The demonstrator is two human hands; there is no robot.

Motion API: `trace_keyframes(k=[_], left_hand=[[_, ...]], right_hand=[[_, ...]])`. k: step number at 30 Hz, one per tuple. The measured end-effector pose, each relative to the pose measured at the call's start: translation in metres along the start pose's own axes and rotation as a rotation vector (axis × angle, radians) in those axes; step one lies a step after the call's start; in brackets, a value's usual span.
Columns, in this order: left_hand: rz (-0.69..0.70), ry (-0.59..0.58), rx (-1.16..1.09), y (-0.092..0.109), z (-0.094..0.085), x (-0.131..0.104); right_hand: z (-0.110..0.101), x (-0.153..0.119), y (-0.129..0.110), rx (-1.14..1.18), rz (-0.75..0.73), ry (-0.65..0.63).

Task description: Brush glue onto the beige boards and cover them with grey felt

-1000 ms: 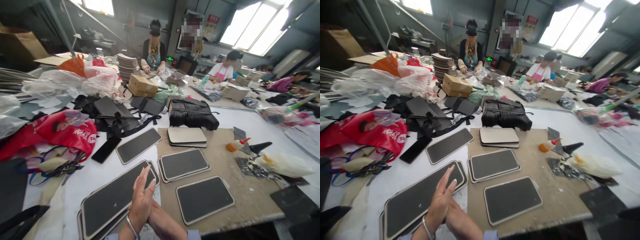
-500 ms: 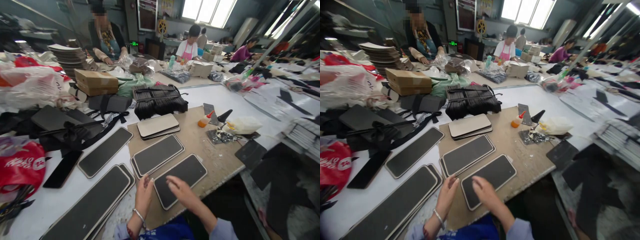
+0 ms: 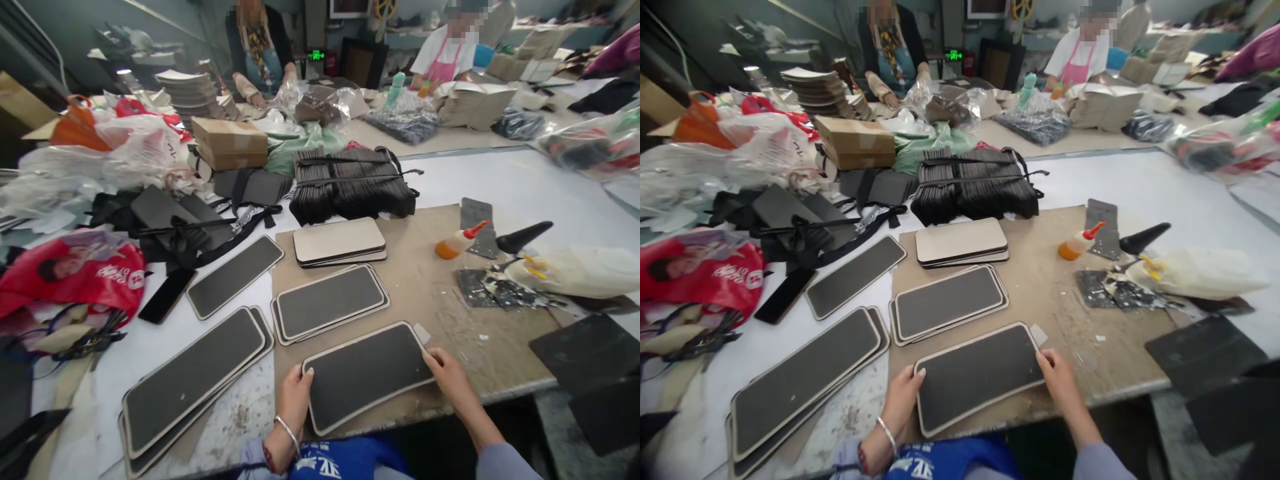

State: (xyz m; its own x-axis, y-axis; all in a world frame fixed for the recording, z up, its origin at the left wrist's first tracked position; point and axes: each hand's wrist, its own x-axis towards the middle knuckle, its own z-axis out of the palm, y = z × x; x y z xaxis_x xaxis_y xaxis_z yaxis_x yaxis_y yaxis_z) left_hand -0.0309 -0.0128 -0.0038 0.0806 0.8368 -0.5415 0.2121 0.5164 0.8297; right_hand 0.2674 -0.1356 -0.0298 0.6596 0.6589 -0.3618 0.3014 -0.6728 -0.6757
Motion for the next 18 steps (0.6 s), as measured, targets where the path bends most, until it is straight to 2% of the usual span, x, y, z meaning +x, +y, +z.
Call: trace_keyframes(k=[2,4,7,9,13,18], left_hand=[[0.044,-0.011,-0.003,0.014,-0.004,-0.005],[0.109,0.036,0.017,0.033,-0.009,-0.001],[0.207,0.174,0.127,0.063,-0.018,0.024],[0.261,0.289,0.286,0.075,-0.023,0.047],[0.305,0.442,0.555,0.077,-0.023,0.086],[0.313,0.566,0.65,0.062,-0.013,0.101]], right_hand=[[-0.011,0.002,-0.007,0.168,0.01,-0.086],[-0.016,0.01,-0.022,0.277,0.021,-0.133],[-0.009,0.039,-0.059,0.284,-0.062,-0.162],[0.005,0.064,-0.082,0.149,-0.186,-0.128],[0.036,0.109,-0.109,-0.184,-0.374,0.06],[0.05,0.132,-0.115,-0.376,-0.33,0.087]])
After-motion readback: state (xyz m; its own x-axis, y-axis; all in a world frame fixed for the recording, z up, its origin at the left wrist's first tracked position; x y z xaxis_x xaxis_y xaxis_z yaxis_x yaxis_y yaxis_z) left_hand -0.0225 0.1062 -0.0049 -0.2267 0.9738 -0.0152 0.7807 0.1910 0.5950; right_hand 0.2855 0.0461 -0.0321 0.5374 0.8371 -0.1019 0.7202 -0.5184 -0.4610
